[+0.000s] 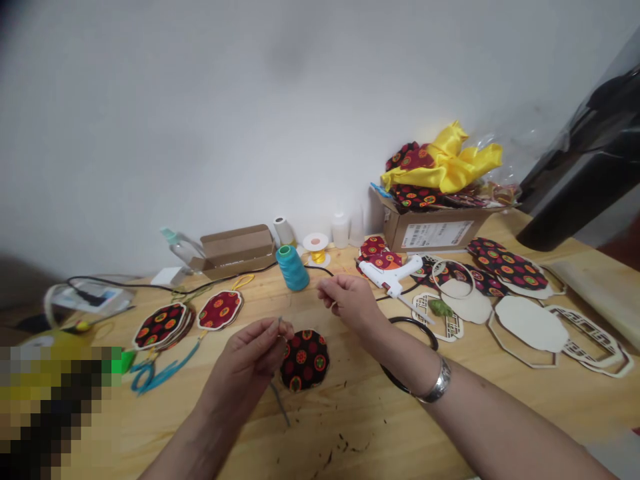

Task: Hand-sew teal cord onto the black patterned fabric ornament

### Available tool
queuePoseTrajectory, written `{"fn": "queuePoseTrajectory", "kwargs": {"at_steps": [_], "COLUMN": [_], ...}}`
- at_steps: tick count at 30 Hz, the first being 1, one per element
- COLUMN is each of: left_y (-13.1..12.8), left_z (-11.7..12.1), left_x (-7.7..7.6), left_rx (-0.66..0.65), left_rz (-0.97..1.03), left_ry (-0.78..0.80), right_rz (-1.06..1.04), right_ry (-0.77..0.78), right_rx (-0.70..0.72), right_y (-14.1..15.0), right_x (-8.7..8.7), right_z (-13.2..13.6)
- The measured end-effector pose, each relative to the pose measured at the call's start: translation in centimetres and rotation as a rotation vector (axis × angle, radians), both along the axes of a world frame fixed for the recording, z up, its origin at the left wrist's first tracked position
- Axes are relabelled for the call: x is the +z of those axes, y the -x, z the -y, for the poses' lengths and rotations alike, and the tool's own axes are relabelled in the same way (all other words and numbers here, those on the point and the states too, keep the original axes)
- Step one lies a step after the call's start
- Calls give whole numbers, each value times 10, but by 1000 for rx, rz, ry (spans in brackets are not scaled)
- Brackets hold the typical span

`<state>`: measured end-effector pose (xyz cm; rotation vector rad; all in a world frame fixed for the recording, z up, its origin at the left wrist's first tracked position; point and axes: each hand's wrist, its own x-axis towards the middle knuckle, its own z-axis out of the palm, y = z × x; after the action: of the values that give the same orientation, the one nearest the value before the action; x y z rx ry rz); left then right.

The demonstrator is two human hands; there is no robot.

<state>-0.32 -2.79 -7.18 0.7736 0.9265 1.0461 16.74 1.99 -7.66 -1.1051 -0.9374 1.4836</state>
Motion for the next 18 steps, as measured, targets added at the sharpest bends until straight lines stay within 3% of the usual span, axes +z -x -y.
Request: {"fn": "queuePoseTrajectory", "kwargs": {"at_steps": [6, 12, 18], "left_y": [2, 2, 3], "left_z": [-3, -7, -8], "left_x": [0, -3, -6], "left_rx": [59, 153, 174], "left_rz": [37, 9, -27], "left_ry": [34, 40, 55], "right_rz": [-258, -524, -740], "right_ry": [64, 125, 90], "right_rx": [-53, 44, 103], "right_y": [-8, -17, -22], "right_x": [3, 8, 18], "right_z": [-6, -12, -12]}}
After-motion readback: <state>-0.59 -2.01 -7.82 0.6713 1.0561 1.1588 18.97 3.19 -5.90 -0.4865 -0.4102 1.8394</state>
